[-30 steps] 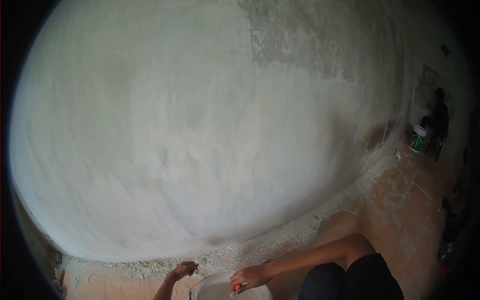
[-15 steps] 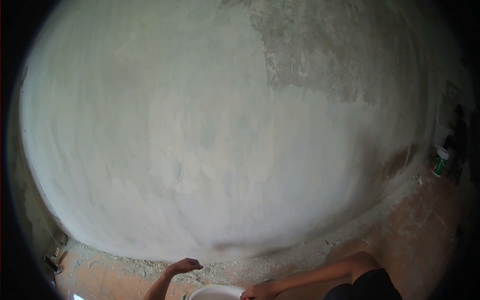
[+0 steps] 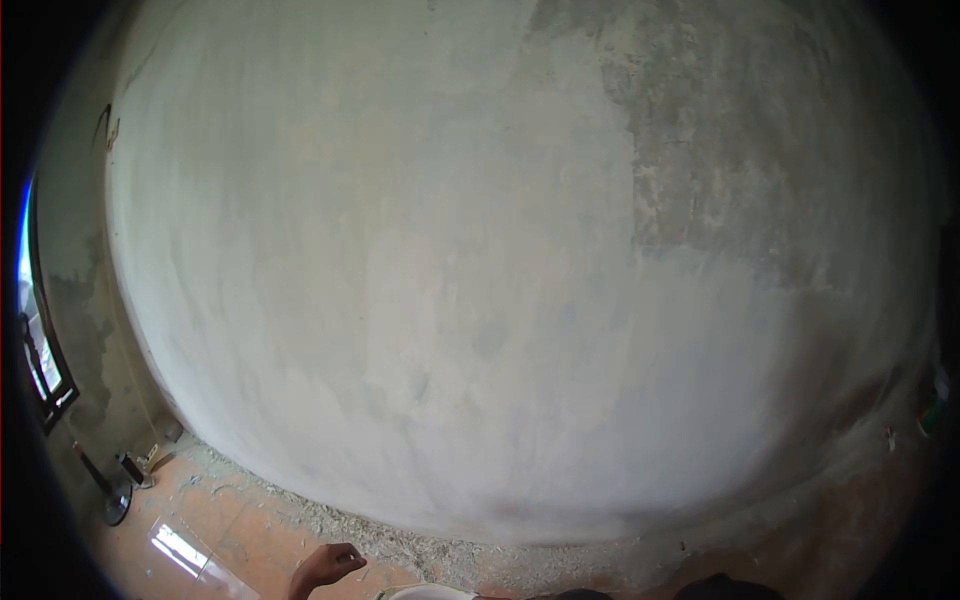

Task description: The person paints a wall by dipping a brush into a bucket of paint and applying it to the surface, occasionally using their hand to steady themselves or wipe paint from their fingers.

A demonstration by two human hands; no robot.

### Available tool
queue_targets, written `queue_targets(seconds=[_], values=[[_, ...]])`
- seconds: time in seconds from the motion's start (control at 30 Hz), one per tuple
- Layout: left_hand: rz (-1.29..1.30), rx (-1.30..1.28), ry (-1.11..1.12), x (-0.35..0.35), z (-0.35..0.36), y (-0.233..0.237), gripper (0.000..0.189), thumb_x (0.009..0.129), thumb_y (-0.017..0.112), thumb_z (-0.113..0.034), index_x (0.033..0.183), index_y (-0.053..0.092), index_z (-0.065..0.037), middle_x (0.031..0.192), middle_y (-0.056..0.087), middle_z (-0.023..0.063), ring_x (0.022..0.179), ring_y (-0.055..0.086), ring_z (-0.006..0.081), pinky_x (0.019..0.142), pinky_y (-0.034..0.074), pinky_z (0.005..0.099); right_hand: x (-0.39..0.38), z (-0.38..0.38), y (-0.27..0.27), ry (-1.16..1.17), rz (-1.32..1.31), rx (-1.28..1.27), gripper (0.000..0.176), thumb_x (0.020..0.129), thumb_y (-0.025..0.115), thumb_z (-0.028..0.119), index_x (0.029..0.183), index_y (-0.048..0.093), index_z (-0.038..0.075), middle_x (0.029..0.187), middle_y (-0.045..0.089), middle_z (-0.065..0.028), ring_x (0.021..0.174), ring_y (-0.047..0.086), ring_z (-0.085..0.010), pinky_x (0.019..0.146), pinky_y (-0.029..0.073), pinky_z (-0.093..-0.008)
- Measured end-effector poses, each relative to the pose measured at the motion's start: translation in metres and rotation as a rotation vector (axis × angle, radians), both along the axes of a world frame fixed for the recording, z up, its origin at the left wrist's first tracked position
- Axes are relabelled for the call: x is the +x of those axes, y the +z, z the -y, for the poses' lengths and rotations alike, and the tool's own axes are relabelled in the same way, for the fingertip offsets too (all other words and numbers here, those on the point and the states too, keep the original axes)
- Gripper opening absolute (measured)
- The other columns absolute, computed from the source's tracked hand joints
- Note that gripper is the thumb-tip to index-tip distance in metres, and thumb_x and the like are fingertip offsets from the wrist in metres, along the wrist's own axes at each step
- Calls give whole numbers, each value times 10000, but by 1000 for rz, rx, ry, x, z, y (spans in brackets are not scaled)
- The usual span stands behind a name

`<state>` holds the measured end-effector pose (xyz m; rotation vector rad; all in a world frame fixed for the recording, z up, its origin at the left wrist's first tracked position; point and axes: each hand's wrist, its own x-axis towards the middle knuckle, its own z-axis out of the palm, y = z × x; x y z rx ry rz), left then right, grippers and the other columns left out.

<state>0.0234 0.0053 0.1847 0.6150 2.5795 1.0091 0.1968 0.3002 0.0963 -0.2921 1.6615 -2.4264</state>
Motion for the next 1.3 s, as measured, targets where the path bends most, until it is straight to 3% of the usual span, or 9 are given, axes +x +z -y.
queue_targets(seconds=[0.17,0.47,0.63,0.83,1.0,1.03,1.1,1.17,1.3], values=[[-38,-29,252,50,24,40,287,768,692,-283,789,624,-4,554,540,49,511,478,103,493,403,272,-3,27,12,-345,282,-66,268,952,457,286,784,496,81,620,489,-17,492,438,-94,469,374,-254],[-851,294,242,-7,-37,227,129,797,620,-44,731,519,4,604,530,27,566,488,80,552,405,240,-46,-5,85,-363,-78,-272,260,935,480,291,866,514,43,753,621,-105,511,490,-105,494,404,-241],[-901,571,104,6,-84,269,176,808,603,-125,742,502,2,655,516,41,625,457,102,603,375,251,-66,-57,142,-330,-418,-348,240,910,528,242,943,475,10,933,584,-195,665,565,-167,605,482,-290],[-688,957,226,53,-55,164,331,836,606,-298,708,447,-38,624,442,27,578,399,97,553,311,238,-58,-90,226,-622,-827,-152,312,888,549,317,892,475,14,881,519,-155,587,573,-197,503,485,-293],[-294,816,650,61,-16,17,244,876,553,-210,694,439,-96,634,375,-25,595,343,83,525,279,255,-40,-89,305,-608,-885,-38,49,778,585,-19,826,587,-8,899,530,-140,689,622,-159,694,565,-305],[-205,747,673,44,23,-51,233,860,573,-196,692,443,-102,621,347,-34,579,318,78,516,260,247,-41,-86,319,-622,-905,-14,112,741,606,-42,838,592,11,888,561,-118,755,614,-158,722,556,-299],[-134,681,714,63,3,15,185,867,577,-235,800,536,-68,694,453,3,651,429,98,573,345,250,-41,-83,354,-692,-1019,116,158,713,630,-56,843,600,29,839,589,-83,799,597,-162,764,544,-291],[-311,695,719,46,-2,80,303,849,570,-280,688,447,-55,616,418,25,573,404,103,549,313,246,-39,-83,375,-706,-1085,195,227,696,681,-26,903,615,41,836,604,-75,813,600,-179,766,546,-302],[-862,488,416,-27,-49,323,302,890,496,-272,725,403,-38,676,352,21,633,342,125,574,290,286,-29,-92,417,-621,-1290,460,225,765,666,54,980,600,66,890,582,-80,838,616,-142,698,556,-256]])
